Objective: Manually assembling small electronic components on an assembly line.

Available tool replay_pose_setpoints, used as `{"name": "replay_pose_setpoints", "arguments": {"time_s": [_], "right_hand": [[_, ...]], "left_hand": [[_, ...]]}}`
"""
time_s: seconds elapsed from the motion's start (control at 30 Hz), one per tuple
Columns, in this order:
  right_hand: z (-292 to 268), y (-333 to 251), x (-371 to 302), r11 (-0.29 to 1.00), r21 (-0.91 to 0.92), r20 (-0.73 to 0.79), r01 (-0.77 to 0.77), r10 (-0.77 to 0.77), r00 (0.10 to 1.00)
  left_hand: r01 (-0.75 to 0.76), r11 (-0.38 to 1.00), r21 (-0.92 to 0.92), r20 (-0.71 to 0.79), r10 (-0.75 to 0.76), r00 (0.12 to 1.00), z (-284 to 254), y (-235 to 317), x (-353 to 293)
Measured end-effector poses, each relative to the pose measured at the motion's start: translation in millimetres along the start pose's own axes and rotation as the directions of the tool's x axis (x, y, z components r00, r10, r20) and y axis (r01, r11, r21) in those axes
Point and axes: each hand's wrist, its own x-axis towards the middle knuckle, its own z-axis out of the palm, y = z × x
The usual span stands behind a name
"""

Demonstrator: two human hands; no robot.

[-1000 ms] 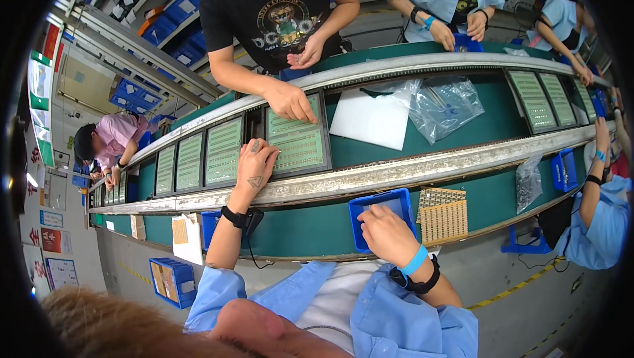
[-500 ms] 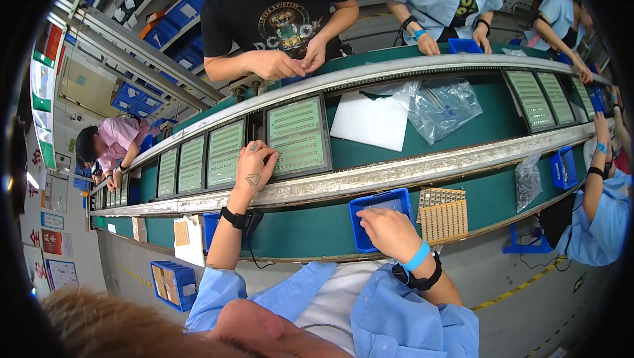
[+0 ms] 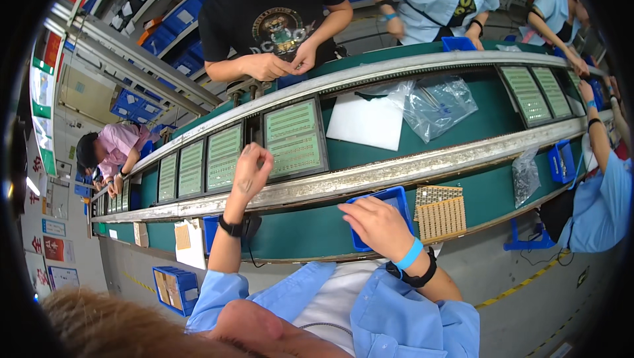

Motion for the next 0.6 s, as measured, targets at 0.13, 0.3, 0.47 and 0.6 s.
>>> {"name": "replay_pose_setpoints", "arguments": {"time_s": [0.13,0.3,0.47,0.6], "right_hand": [[9.1,-24.8,24.0,0.965,-0.013,-0.188,0.263,-0.260,0.947],[16.3,-23.1,31.6,0.881,-0.108,-0.186,0.460,-0.473,0.861],[19.2,-23.4,32.2,0.888,0.014,-0.217,0.460,-0.447,0.868],[27.7,-27.0,22.5,0.913,0.329,-0.296,0.241,-0.142,0.945]], "left_hand": [[-0.035,0.922,-0.385,0.100,0.079,0.992,-6.3,82.7,-42.0],[0.045,0.815,-0.578,0.264,0.134,0.955,-4.1,107.7,-65.3],[0.131,0.713,-0.689,0.293,0.109,0.950,-0.9,104.3,-78.9],[0.012,0.667,-0.745,0.093,0.086,0.992,13.3,112.0,-93.4]]}}
